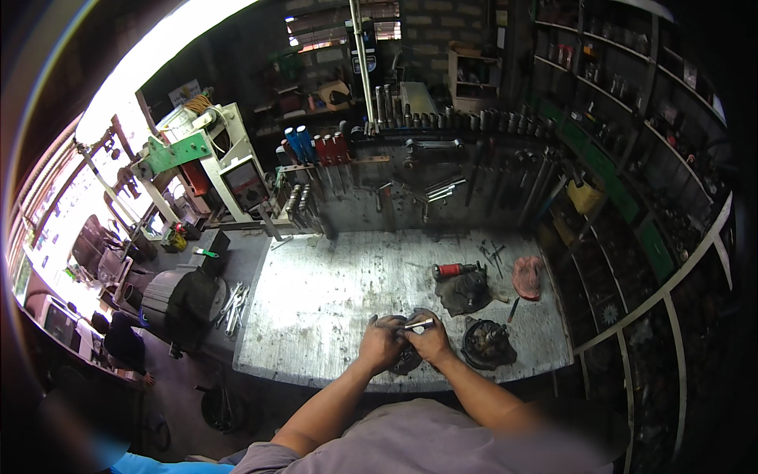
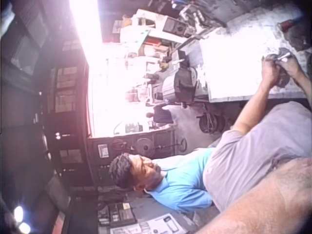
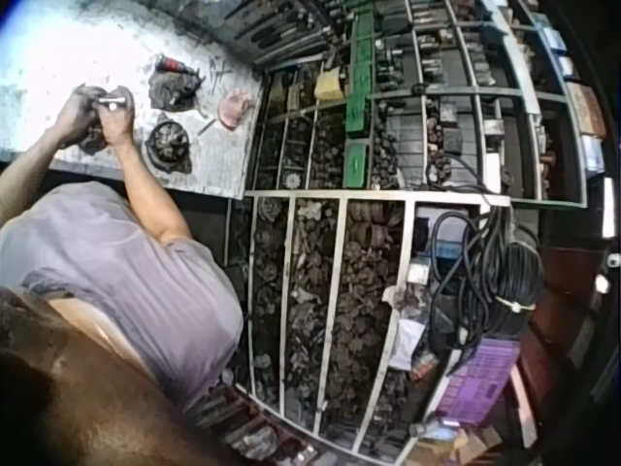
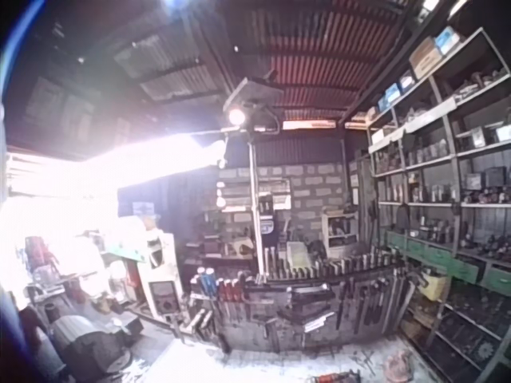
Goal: The person assembles mechanical components on a workbench, using a T-handle wrench to tighten bolts and a cloth to wipe parts. They handle multiple metal housings and fasteners, rotating and aligning pieces before securing them.
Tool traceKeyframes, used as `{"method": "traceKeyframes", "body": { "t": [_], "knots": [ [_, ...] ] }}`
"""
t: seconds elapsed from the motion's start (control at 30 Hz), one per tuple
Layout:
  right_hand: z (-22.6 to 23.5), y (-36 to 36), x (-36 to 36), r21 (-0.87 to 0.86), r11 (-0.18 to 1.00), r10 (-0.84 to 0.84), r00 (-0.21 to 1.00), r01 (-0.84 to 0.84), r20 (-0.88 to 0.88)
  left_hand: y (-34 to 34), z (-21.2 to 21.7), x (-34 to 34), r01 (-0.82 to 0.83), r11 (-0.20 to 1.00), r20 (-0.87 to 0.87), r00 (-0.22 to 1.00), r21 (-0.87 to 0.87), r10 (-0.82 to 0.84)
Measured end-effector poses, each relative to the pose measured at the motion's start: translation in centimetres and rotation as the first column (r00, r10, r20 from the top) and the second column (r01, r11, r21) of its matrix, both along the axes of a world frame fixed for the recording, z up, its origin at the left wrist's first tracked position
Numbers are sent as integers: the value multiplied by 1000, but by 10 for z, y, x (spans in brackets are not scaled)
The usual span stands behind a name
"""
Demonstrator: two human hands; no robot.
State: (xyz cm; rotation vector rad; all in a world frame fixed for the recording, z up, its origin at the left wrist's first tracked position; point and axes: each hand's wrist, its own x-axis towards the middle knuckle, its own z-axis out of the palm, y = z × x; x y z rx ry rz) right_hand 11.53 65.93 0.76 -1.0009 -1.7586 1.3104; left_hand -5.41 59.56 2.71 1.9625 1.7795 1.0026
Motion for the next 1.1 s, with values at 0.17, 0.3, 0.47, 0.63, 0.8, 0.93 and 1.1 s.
{"method": "traceKeyframes", "body": {
  "t": [0.17,0.3,0.47,0.63,0.8,0.93,1.1],
  "knots": [
    [-4,-1,-2,183,980,83,996,-75,-38,3,-2,-5,55,987,-95,993,-151,-70],
    [-10,6,2,87,995,52,996,-46,-70,2,1,-4,26,998,-55,998,-61,-29],
    [5,13,9,166,978,145,983,-125,-115,0,1,0,40,996,-84,995,-85,-48],
    [45,-2,11,740,648,-26,966,-181,259,2,-7,3,-41,999,-163,986,24,44],
    [107,23,12,762,248,-112,763,-599,637,-1,-3,2,1,1000,-197,980,4,0],
    [139,49,-4,311,219,-43,309,-925,950,-3,2,6,-41,999,-185,982,32,46],
    [155,46,-54,-202,774,280,38,-601,959,0,-2,6,-37,999,-193,981,-22,32]
  ]
}}
